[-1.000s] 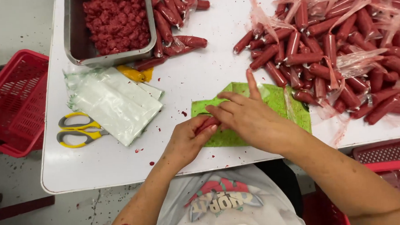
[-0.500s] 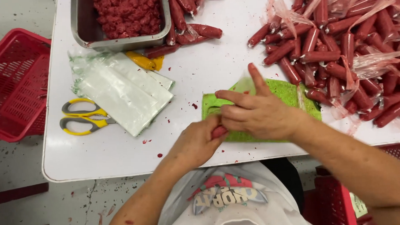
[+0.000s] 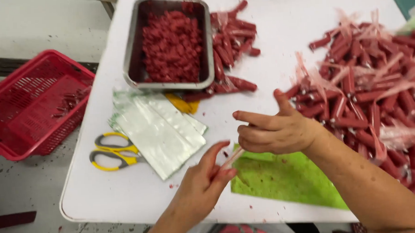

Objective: The person places small portions of red meat mixture into clear plastic sleeves on a table and ties the ends of the sleeves by hand.

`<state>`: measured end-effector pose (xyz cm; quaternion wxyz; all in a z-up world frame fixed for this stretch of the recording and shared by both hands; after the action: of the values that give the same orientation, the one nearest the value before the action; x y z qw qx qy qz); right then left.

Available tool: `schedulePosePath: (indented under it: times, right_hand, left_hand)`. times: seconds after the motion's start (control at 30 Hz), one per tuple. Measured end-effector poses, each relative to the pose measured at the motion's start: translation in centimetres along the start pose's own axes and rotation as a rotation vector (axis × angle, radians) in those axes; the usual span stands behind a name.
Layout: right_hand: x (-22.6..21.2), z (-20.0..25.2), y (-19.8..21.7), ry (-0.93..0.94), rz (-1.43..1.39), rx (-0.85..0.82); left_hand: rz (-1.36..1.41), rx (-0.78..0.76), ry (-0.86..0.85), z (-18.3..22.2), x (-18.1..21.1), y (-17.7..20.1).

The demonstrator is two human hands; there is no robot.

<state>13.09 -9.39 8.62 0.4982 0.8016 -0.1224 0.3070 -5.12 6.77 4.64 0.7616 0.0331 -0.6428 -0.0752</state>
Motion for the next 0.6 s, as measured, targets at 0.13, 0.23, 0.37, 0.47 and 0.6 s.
schedulePosePath:
  times: [0.13,0.23,0.37,0.47,0.6]
  right_hand:
    - [7.4,-1.8,-6.0,-0.338,-0.038,0.363]
    - [10.5,-6.1,-12.9,-0.703,-0.228,0.409]
    - [5.1,-7.7,-14.4,-0.793,-0.604,-0.086]
    - [-1.6,-7.6,-7.7,-0.785,-1.511,-0.119]
    - [-7.2,-4.5,-5.0,-1.083,-2.058,0.391]
  left_hand:
    - [-0.097,0.081,-0.047,2.2,-3.9,2.4]
    - [-0.208,0.232,-0.300,1.8,-5.0,3.3]
    - [-0.857,0.738,-0.501,-1.4,-2.5,4.6]
    - [-0.662,0.731,-0.542,-4.4,-2.8,5.1]
    - [-0.232,0.445,-0.690,-4.9,0.6,3.1]
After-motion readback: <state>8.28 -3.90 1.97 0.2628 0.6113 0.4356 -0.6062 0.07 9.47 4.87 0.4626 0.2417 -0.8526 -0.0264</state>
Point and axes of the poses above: each hand's wrist, its own z-axis away from the middle knuckle, its own y-axis out of the back of the hand, x = y × z, the point moved 1 cm from there along -z, towards the middle knuckle, and after that the axes turned 5 degrees about -x, right-handed, at the moved point
